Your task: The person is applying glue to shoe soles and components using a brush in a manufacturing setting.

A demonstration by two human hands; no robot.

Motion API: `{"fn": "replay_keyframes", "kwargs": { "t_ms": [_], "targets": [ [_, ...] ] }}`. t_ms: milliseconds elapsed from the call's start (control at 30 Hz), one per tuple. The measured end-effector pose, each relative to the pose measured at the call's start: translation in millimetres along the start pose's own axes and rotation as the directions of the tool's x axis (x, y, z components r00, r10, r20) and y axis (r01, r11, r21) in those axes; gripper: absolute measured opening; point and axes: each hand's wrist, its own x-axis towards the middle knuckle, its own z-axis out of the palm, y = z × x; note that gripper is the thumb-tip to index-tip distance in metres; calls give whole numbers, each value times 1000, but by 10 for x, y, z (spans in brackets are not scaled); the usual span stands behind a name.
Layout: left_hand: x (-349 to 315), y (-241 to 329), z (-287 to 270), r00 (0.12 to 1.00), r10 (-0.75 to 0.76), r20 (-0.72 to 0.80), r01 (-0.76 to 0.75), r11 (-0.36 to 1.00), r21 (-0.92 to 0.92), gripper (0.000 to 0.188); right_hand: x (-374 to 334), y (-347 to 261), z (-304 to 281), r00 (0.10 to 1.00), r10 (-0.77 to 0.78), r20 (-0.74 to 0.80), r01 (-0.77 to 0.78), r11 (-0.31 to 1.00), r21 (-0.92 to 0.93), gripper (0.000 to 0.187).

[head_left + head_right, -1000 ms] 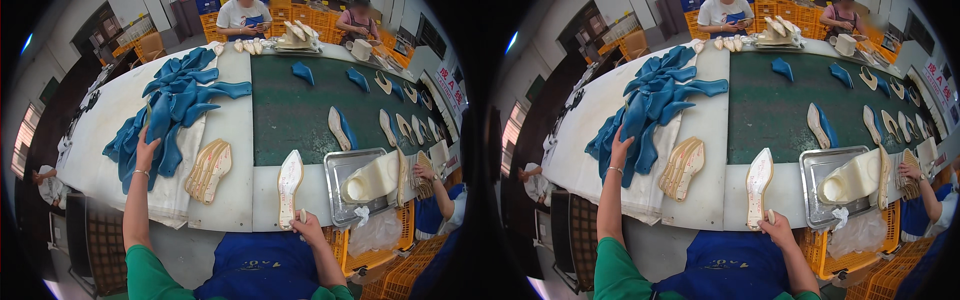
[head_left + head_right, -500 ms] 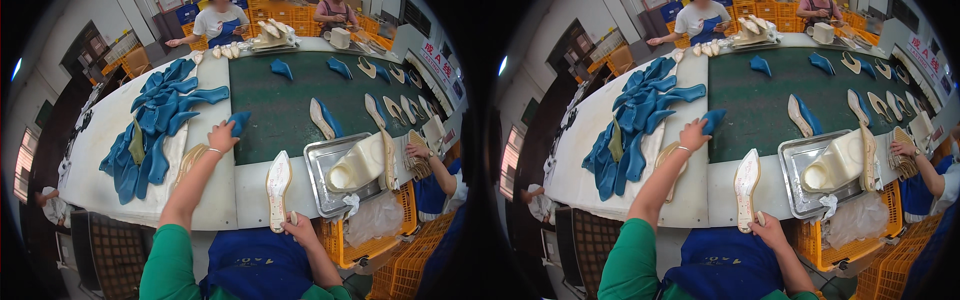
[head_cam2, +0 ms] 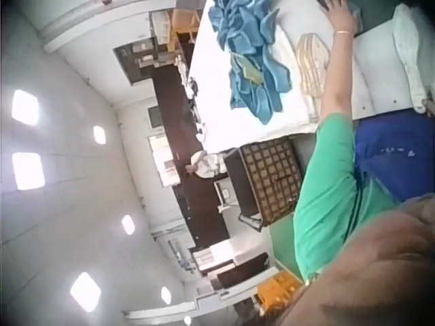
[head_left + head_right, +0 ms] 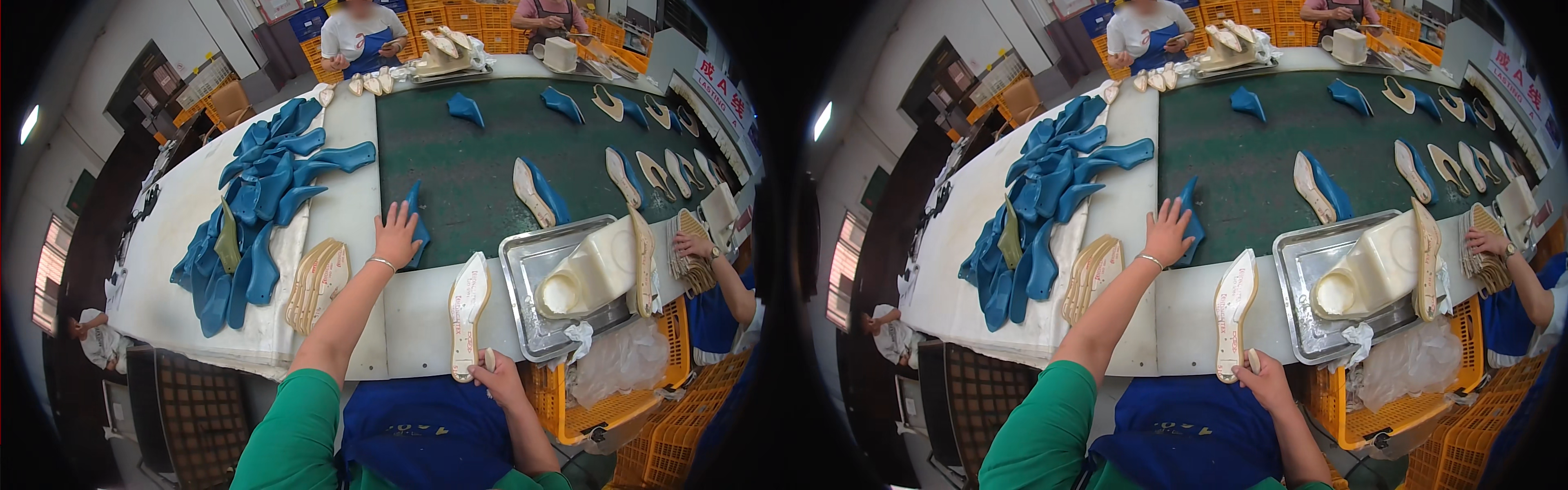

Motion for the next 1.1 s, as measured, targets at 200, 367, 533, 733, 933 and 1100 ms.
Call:
{"fn": "replay_keyframes", "kwargs": {
  "t_ms": [200,367,533,733,933,1100],
  "targets": [
    [-151,-134,243,974,213,-81,-223,963,-149,58,7,-10,43,1000,5,0,-5,1000,-7,19],
    [-181,-52,270,985,-150,-81,132,971,-199,56,-20,-37,22,999,5,-32,-6,1000,-25,18],
    [-188,-86,387,983,-165,-80,142,960,-241,57,19,-17,43,1000,-5,-25,5,1000,-16,18],
    [-235,-238,372,996,-88,-26,75,946,-316,71,55,-13,85,1000,12,-12,-12,1000,-1,17],
    [-263,-437,281,995,91,43,-66,915,-399,101,73,10,-7,999,19,-33,-19,1000,-11,18],
    [-266,-368,231,999,44,-3,-42,920,-391,99,156,-22,1,1000,21,-19,-22,999,-25,18]
  ]
}}
